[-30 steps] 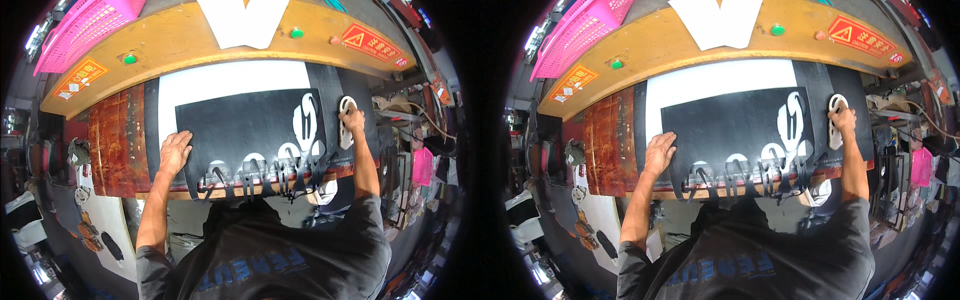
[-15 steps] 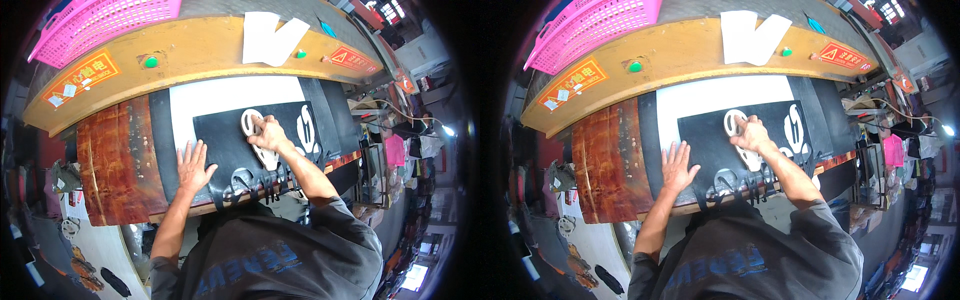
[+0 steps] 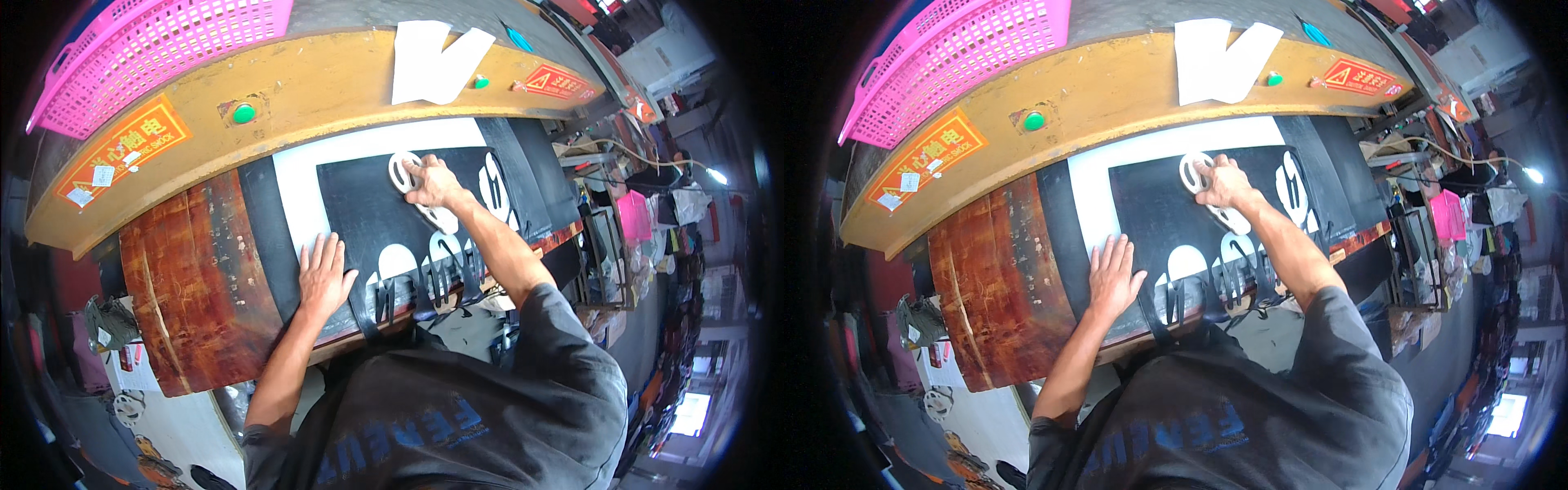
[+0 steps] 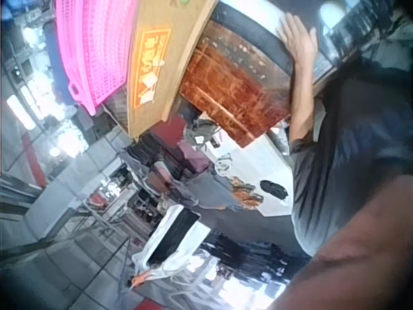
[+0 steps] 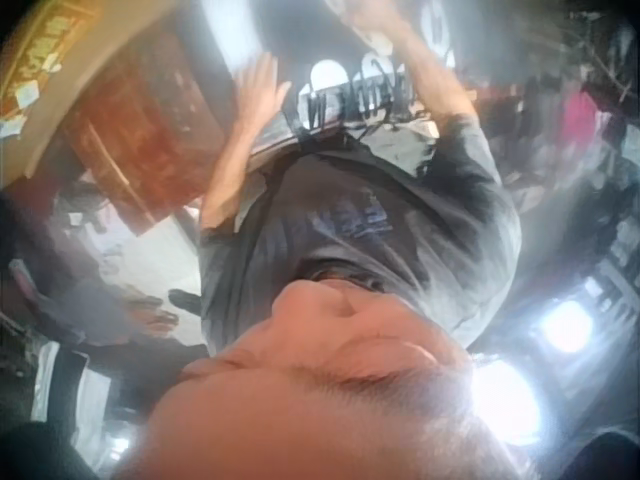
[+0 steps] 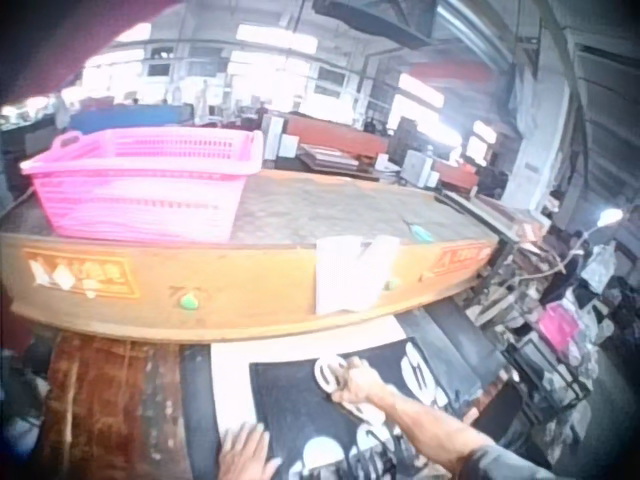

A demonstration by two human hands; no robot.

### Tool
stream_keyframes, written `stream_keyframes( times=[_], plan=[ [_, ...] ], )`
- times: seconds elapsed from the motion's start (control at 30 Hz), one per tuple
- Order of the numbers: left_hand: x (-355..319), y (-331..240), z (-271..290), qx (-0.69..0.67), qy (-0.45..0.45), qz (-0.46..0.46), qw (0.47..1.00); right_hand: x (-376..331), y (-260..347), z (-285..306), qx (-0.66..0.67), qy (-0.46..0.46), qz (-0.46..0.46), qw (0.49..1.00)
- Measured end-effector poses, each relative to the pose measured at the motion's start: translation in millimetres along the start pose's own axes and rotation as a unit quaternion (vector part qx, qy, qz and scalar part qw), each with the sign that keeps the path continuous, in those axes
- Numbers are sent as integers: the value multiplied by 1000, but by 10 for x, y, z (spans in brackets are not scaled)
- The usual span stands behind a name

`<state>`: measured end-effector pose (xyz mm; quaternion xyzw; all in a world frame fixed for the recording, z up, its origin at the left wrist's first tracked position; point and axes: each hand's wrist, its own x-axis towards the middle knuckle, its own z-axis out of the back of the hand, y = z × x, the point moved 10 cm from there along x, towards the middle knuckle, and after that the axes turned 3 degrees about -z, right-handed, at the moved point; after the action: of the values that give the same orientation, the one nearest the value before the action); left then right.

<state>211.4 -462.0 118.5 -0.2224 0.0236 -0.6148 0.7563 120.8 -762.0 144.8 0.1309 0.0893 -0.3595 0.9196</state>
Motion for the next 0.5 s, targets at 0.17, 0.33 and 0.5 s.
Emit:
stream_keyframes(
  times=[0.17,0.33,0.5],
  plan=[
    [-188,-11,-181,63,6,19,998,-88,227,153,8,29,-58,998],
    [-153,-4,-251,70,11,24,997,-114,865,112,97,22,-40,994],
    [-183,11,-201,58,1,34,998,-54,1362,-14,86,33,-31,995]
  ],
)
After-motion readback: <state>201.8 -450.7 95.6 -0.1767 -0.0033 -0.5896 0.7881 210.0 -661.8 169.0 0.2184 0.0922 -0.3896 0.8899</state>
